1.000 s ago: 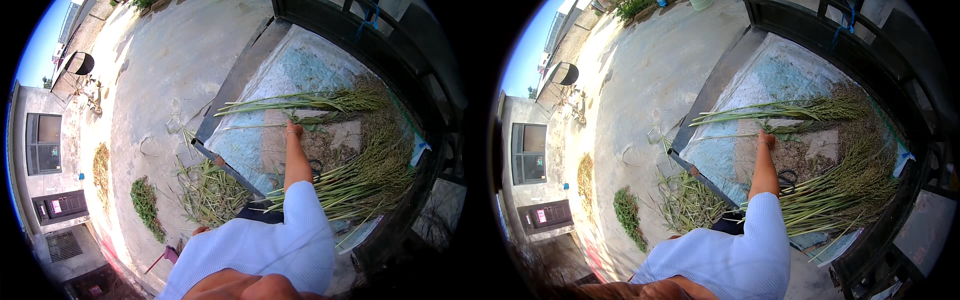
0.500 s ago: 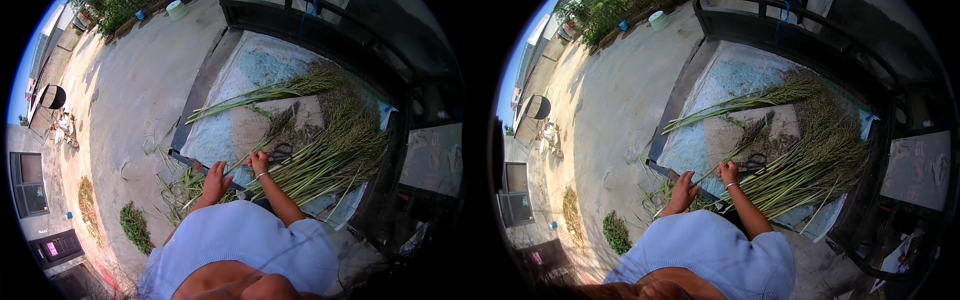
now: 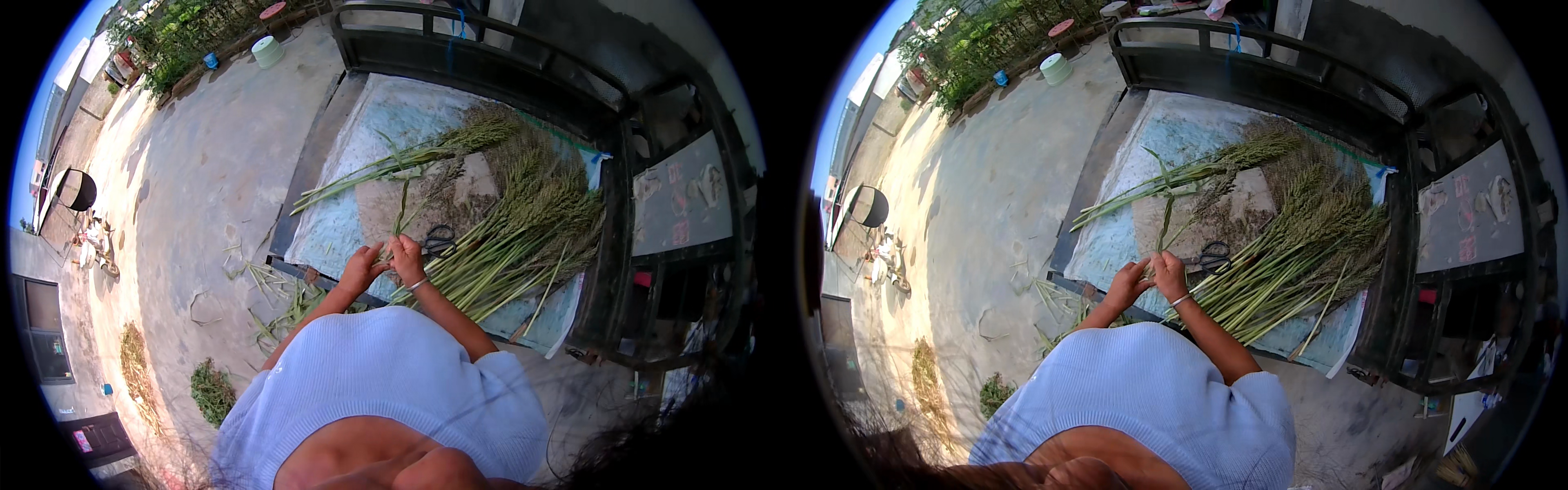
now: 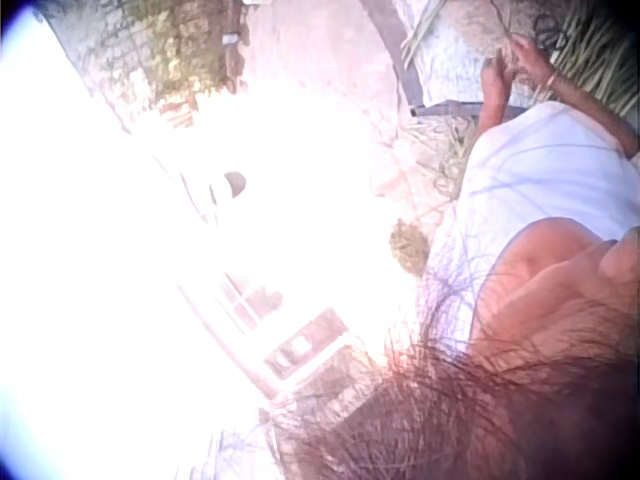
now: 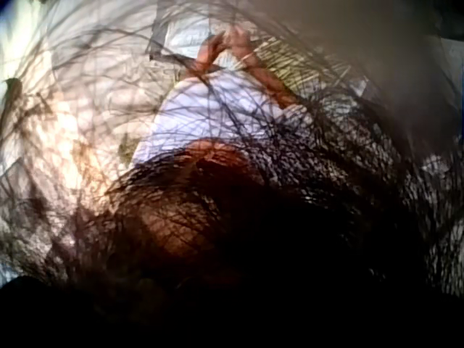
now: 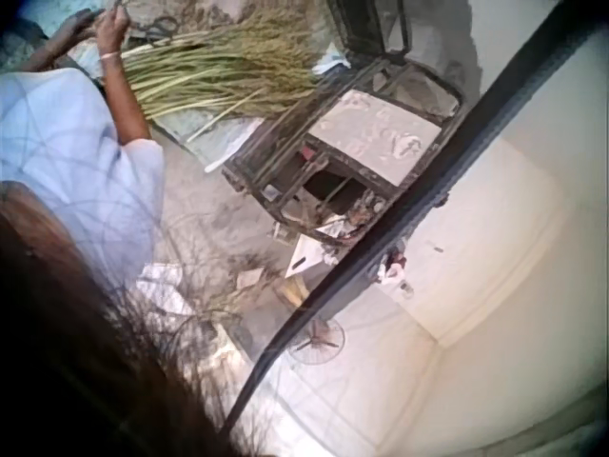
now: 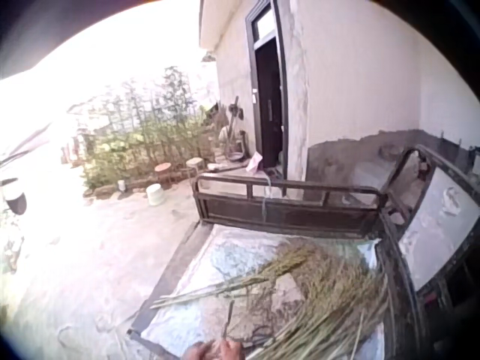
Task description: The person holds bundles of grain stalks and repeatedly strikes them against a wooden board to separate the grain heads from the stems. The person uses both hands to align and swing the stalks, then places the processed stalks back onto the pile.
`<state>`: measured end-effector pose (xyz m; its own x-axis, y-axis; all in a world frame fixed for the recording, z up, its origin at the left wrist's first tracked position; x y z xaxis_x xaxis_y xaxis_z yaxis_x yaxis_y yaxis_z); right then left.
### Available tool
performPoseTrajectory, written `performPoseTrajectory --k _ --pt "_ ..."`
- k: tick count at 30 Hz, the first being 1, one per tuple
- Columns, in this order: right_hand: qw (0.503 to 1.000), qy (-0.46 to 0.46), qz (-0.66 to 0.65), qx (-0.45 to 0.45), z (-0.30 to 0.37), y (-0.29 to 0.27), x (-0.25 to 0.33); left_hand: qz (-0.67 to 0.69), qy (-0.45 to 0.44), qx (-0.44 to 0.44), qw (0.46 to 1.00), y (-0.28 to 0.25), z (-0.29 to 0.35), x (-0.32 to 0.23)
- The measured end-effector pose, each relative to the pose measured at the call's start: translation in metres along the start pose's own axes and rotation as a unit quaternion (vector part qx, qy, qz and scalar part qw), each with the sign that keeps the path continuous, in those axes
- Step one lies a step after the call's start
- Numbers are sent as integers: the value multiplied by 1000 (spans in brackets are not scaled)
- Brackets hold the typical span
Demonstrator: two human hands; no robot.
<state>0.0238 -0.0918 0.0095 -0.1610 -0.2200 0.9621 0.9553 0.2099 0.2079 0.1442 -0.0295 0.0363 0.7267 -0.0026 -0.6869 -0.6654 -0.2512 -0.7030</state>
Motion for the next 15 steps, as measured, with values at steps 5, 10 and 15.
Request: performPoseTrajectory --k 5,10,15 --pt "987 -1 -81 141 11 1 58 98 -11 -54 994 -5 3 -12" --pt "988 94 -104 -71 1 -47 8 173 -84 -10 981 -13 -1 -27" --pt "974 94 -197 -55 -6 -29 31 189 -123 3 974 -11 3 -26"
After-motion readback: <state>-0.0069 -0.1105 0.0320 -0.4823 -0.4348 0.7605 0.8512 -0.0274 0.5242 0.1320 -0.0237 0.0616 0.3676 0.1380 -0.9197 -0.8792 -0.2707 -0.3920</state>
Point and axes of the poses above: each hand's wrist, its own z-axis away from the middle knuckle, its own y-axis out of the palm, x = y × z, the point moved 2 cm from there along -z, towards the middle knuckle, and after that the axes turned 11 degrees about -x, right-handed, at the moved point
